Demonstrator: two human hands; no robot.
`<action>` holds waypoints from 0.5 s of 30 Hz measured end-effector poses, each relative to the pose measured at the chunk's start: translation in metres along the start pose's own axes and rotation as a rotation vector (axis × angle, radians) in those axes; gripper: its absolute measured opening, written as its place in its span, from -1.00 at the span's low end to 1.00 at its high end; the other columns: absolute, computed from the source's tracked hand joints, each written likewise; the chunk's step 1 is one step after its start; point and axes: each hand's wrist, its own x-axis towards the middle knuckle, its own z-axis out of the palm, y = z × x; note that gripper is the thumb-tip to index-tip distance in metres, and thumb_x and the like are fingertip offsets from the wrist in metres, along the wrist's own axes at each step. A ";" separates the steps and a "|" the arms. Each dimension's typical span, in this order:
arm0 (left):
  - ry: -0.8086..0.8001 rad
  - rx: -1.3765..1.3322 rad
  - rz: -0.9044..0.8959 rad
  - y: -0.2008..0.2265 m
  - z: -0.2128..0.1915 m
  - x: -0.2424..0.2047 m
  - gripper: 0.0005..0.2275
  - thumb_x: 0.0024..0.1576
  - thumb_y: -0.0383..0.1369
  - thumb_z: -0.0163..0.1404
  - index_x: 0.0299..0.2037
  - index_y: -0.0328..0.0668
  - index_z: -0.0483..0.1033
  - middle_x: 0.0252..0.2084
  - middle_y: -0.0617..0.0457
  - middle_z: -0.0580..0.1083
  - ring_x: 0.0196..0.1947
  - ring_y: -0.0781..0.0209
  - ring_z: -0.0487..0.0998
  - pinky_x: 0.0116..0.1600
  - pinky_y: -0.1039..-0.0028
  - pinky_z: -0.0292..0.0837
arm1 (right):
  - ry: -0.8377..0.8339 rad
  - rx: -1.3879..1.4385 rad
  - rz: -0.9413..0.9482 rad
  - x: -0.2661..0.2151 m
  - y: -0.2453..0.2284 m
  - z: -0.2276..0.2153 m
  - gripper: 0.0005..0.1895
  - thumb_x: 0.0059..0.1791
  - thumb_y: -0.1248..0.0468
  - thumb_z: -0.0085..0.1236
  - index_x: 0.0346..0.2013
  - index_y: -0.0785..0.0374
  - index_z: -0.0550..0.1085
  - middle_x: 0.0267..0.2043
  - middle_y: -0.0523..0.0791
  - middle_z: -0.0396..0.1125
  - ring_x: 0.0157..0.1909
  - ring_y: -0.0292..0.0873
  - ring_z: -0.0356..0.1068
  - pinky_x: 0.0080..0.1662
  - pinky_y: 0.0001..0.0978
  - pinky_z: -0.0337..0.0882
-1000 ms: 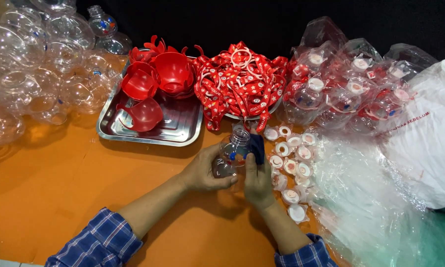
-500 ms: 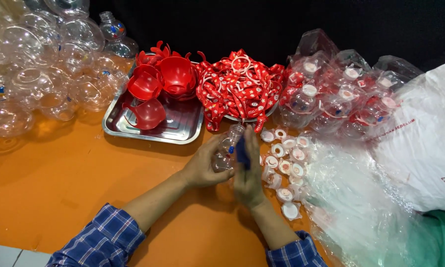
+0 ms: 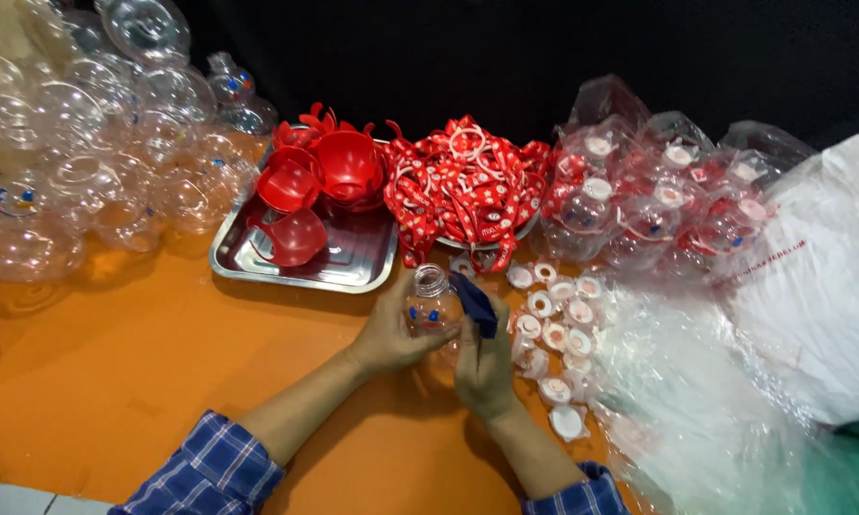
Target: Assembling plastic bottles with red lanyards and cleaning them with a cloth.
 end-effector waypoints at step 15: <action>-0.268 0.108 -0.256 0.034 -0.013 0.005 0.24 -0.31 -0.13 0.42 0.53 -0.04 -0.28 0.31 -0.54 0.24 0.35 -0.52 0.25 0.42 -0.14 0.11 | -0.069 0.324 0.316 -0.009 0.064 -0.009 -0.66 0.17 0.29 -0.15 0.05 0.48 0.50 0.00 -0.02 0.44 0.08 -0.24 0.31 0.32 -0.17 0.24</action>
